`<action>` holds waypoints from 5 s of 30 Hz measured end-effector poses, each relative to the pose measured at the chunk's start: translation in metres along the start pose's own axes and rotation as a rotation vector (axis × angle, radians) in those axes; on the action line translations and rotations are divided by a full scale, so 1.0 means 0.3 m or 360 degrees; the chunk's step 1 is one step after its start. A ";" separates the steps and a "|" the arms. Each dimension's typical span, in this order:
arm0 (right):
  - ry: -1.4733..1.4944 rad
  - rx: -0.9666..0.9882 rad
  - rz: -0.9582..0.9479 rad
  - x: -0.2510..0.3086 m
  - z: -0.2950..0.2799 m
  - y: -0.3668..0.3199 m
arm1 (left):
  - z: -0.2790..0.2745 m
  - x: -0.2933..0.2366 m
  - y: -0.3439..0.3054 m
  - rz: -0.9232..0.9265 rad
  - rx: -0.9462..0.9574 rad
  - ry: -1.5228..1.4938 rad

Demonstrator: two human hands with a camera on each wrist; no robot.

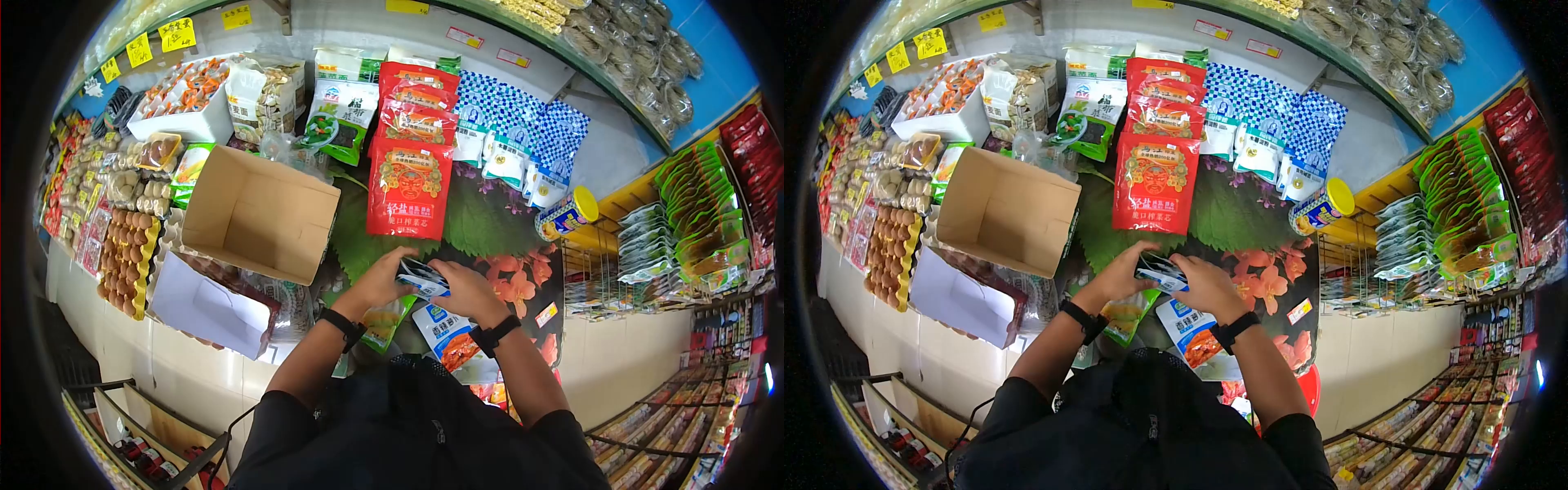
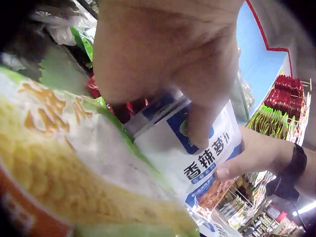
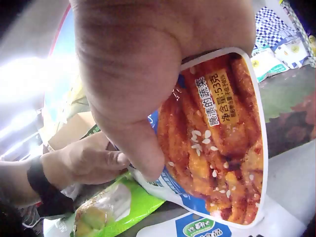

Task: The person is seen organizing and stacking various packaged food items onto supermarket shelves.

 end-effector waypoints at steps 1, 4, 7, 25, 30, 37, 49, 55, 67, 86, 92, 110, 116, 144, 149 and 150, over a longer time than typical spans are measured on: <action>0.0051 -0.0026 0.0001 -0.005 -0.003 -0.001 | 0.001 0.003 0.001 -0.0055 -0.0001 -0.0012; 0.0369 -0.0090 0.0028 -0.039 -0.005 -0.015 | 0.006 0.022 -0.014 -0.0163 -0.0027 -0.0037; 0.0889 -0.0152 0.0141 -0.116 0.002 -0.051 | 0.007 0.033 -0.024 -0.0177 -0.0071 -0.0072; 0.1183 -0.0738 0.0037 -0.279 0.172 -0.079 | -0.037 -0.040 0.004 -0.0207 -0.0260 0.0164; 0.1638 -0.0444 0.0168 -0.308 0.232 -0.066 | -0.010 0.030 0.013 -0.0259 -0.0079 0.0374; 0.1258 -0.0623 0.0095 -0.217 0.120 -0.087 | -0.009 0.025 0.007 -0.0256 -0.0082 0.0344; 0.1499 -0.0306 0.0042 -0.149 0.100 -0.145 | -0.079 -0.144 -0.006 -0.0063 -0.0205 -0.0006; 0.1936 0.0103 -0.0048 0.028 -0.013 -0.254 | -0.148 -0.291 -0.033 0.0072 -0.0193 -0.0184; 0.0692 -0.0528 -0.0131 0.001 0.001 -0.281 | -0.093 -0.385 -0.084 0.0583 -0.0082 0.1057; 0.0634 -0.0447 -0.0406 0.051 0.091 -0.198 | -0.079 -0.368 -0.153 0.0595 -0.0049 0.0477; 0.0950 -0.0374 -0.0313 0.117 0.031 -0.207 | -0.104 -0.341 -0.150 0.0375 -0.0333 -0.0035; 0.1903 -0.0503 -0.0333 0.122 -0.021 -0.219 | -0.052 -0.466 -0.121 0.0143 -0.0254 -0.0884; 0.1742 -0.0392 -0.0241 0.124 -0.022 -0.209 | 0.013 -0.366 -0.117 0.0154 -0.0233 -0.0859; 0.1045 -0.0732 -0.0084 -0.151 0.238 -0.118 | 0.133 -0.097 -0.071 0.0136 -0.0070 -0.0201; 0.1099 -0.0672 0.0040 -0.146 0.220 -0.133 | 0.132 -0.092 -0.076 0.0013 -0.0074 -0.0243; 0.1083 -0.0700 0.0045 -0.148 0.216 -0.133 | 0.131 -0.091 -0.074 -0.0009 -0.0079 -0.0242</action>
Point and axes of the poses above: each hand's wrist, its own y-axis towards the middle knuckle, its own z-axis out of the palm, x = y × z, the point moved 5 cm from there along y, towards the middle knuckle, and after that the axes turned 1 degree about -y, right-handed, at the moved point
